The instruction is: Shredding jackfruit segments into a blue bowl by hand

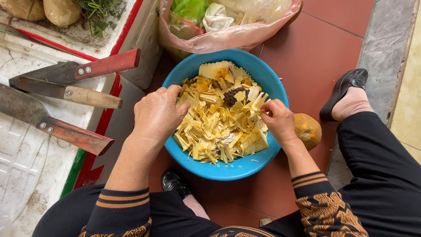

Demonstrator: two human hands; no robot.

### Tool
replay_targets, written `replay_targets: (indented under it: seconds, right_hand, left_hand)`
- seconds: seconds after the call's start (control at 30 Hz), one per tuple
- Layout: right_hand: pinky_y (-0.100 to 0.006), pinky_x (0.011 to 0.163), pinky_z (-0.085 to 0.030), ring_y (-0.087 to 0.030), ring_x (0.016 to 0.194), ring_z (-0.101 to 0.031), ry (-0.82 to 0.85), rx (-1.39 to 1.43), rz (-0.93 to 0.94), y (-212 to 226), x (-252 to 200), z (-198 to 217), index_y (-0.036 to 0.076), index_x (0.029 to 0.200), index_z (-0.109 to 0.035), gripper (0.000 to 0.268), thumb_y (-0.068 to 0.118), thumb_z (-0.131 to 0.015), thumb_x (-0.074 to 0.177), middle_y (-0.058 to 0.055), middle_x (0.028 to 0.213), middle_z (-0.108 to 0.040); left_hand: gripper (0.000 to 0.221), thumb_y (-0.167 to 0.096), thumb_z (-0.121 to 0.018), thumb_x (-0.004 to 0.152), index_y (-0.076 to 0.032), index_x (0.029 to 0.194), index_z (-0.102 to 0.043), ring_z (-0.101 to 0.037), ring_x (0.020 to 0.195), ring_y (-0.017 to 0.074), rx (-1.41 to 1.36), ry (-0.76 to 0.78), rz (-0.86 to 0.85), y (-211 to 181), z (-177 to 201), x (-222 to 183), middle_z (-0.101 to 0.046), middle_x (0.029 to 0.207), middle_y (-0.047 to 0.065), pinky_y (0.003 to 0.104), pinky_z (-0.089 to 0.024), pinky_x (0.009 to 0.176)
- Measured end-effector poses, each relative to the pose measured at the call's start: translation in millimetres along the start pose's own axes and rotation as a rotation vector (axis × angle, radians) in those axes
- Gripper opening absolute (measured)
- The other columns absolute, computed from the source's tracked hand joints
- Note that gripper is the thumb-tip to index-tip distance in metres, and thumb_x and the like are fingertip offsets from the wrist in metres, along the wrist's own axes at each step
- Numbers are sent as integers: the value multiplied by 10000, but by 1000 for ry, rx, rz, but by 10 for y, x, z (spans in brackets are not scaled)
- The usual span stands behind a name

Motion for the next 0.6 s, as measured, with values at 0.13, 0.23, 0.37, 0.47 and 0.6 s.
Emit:
replay_targets:
  seconds: [0.13,0.23,0.37,0.47,0.6]
  right_hand:
    - [-330,851,-586,-166,937,-710,161,-171,-59,-68,-198,-16,353,946,-683,173,216,-678,839,120,970,-623]
    - [-449,970,-583,-281,1129,-694,483,-181,-188,-335,-344,-212,358,1014,-727,290,167,-612,829,140,1222,-647]
    - [-538,965,-568,-377,1113,-689,488,-120,-257,-442,-340,-155,323,1085,-768,352,126,-589,856,65,1213,-695]
    - [-516,947,-571,-351,1086,-700,406,-98,-270,-526,-243,-82,315,1110,-772,341,140,-633,853,25,1122,-717]
    - [-430,898,-574,-253,997,-712,306,-8,-200,-138,-100,19,388,1274,-709,515,143,-688,821,16,957,-671]
  left_hand:
    - [488,-436,-688,933,-136,1317,-678,-732,978,428,-9,8,7,-19,-6,7,-737,1037,172,589,-579,821]
    - [486,-427,-695,931,-149,1329,-674,-736,985,406,-8,15,11,-42,1,-3,-740,1043,152,563,-584,819]
    - [489,-424,-698,931,-145,1332,-672,-734,984,398,4,23,18,-43,-1,-13,-739,1030,153,566,-582,822]
    - [483,-412,-705,929,-138,1326,-678,-735,976,399,8,13,12,-66,11,-7,-740,1015,157,561,-582,817]
    - [497,-448,-691,934,-143,1325,-674,-735,967,396,24,30,0,-65,-37,7,-737,1005,156,566,-583,811]
Point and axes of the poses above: each hand's wrist, its own x-axis towards the middle knuckle, its own z-axis out of the back of the hand, y = z × x, the point moved 5 cm from there along x, towards the middle knuckle
